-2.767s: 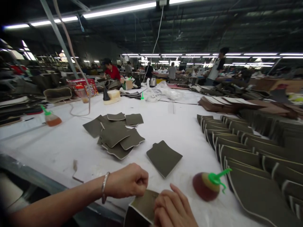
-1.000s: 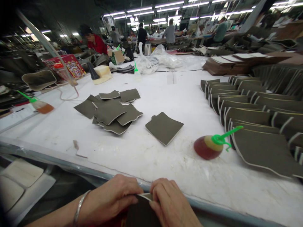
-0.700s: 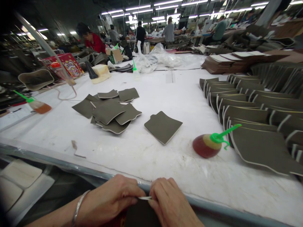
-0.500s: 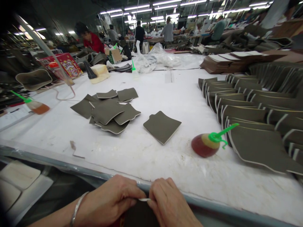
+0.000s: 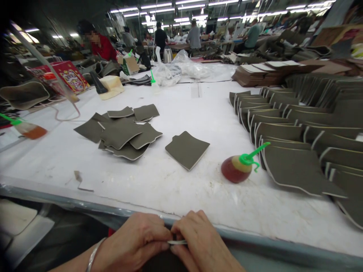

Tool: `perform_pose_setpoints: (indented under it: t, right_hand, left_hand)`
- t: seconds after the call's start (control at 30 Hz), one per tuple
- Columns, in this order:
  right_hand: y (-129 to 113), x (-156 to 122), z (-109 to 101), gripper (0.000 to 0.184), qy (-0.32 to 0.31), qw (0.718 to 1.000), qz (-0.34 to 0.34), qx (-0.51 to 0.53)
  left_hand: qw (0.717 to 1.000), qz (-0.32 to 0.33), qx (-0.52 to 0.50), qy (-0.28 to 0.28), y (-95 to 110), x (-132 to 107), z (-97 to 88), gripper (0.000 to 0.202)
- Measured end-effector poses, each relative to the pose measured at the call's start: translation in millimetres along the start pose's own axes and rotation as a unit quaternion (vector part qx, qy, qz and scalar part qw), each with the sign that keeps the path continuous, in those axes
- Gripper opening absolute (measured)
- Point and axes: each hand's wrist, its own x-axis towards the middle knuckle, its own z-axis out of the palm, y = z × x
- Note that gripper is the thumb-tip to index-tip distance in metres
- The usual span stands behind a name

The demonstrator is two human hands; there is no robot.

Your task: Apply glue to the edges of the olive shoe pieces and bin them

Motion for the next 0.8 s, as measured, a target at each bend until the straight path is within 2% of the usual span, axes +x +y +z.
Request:
perform_pose_setpoints:
  t: [0.23,0.63,0.8]
  right_hand:
    - [4.0,5.1,-3.1,0.012,-0.018,0.998,-0.038,-0.044]
    - [17.5,-17.2,-18.3,0.021,-0.053,0.988,-0.053,-0.136]
    - [16.0,-19.4,-18.2,0.023,-0.08,0.989,-0.038,-0.115]
  left_hand:
    - [1.0,-0.014,0.003,0.023,-6.0,-2.4,7.1,0.03]
    - [0.998,-0.041,-0.005,0.042,-13.6,-14.3,16.0,0.022]
    - [0.996,-0.05,0.059,0.04,-6.1,-13.1,17.4,0.014]
